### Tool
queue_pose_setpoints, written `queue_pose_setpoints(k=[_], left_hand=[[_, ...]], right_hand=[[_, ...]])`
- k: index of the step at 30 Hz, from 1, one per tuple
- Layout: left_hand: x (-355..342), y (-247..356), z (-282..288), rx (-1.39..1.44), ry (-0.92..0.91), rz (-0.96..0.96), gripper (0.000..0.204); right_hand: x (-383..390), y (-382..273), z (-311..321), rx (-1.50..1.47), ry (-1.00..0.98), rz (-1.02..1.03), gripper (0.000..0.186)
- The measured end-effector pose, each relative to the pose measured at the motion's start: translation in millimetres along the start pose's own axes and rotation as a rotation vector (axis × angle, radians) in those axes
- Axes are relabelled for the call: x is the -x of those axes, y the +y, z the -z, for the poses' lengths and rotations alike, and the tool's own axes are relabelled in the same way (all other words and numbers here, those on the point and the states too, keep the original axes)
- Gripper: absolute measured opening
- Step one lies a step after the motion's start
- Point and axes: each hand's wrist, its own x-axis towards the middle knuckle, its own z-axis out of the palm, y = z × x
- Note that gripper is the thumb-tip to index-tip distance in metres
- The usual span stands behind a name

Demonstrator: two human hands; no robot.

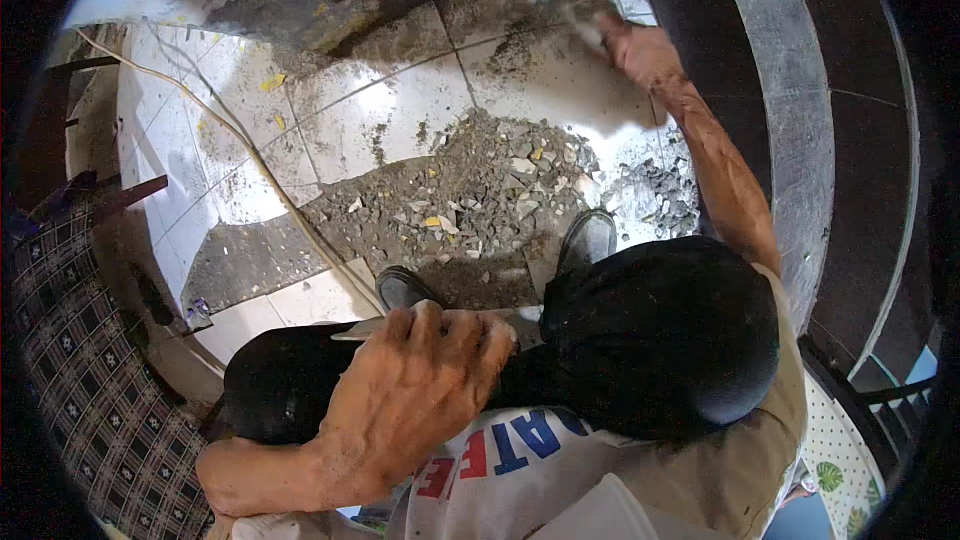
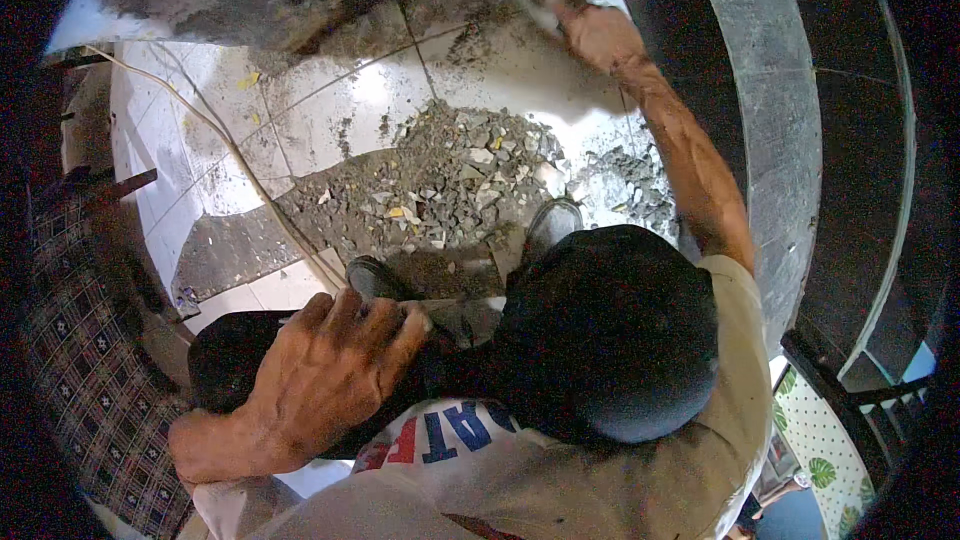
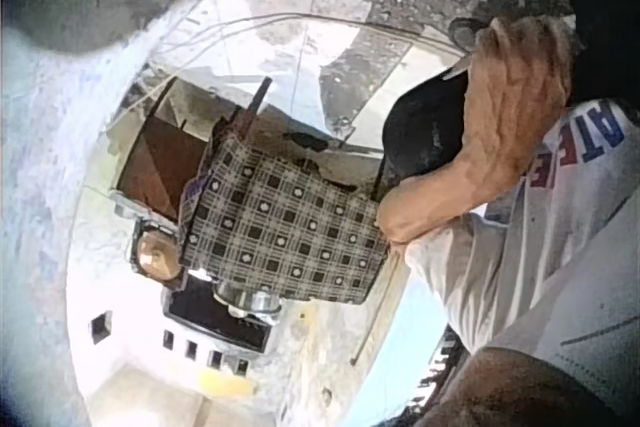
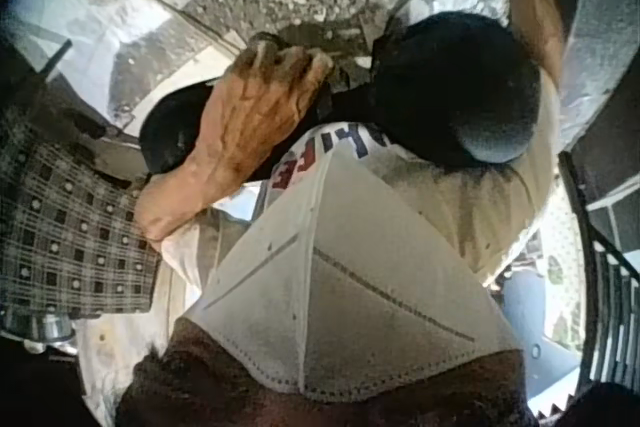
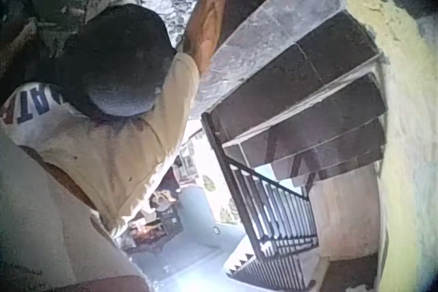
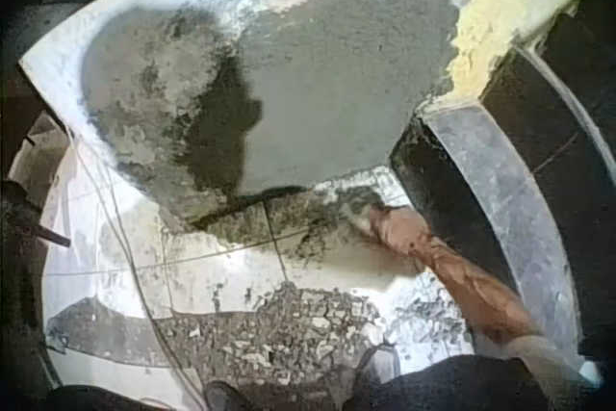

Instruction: Applying plaster or cement mix to a damaged section of a wall near the floor using a trowel.

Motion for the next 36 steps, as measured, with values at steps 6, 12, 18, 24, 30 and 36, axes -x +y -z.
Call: queue_pose_setpoints(k=[6, 12, 18, 24, 30, 36], left_hand=[[3.4, 1.3, -1.2, -0.017, 0.01, -0.024, 0.041], [4.9, 4.1, -3.7, -0.035, -0.044, -0.041, 0.043], [4.4, 4.2, -3.3, -0.065, 0.021, -0.027, 0.044], [4.2, 9.0, -4.4, -0.078, -0.019, 0.003, 0.044], [5.0, 7.7, -8.2, -0.062, 0.001, 0.043, 0.043], [4.5, -8.6, 8.5, -0.013, 0.105, 0.146, 0.044]], right_hand=[[60.0, -10.0, -26.6, -0.038, 0.144, 0.422, 0.05], [83.0, -11.3, -13.8, -0.033, 0.234, -0.212, 0.038], [97.5, -71.3, 5.8, -0.13, -0.212, 0.194, 0.051], [62.6, -88.0, 0.4, -0.199, 0.131, 0.143, 0.034], [26.2, -122.5, 15.8, -0.12, -0.191, 0.578, 0.044], [16.5, -167.6, 26.9, -0.487, -0.301, 0.262, 0.058]])
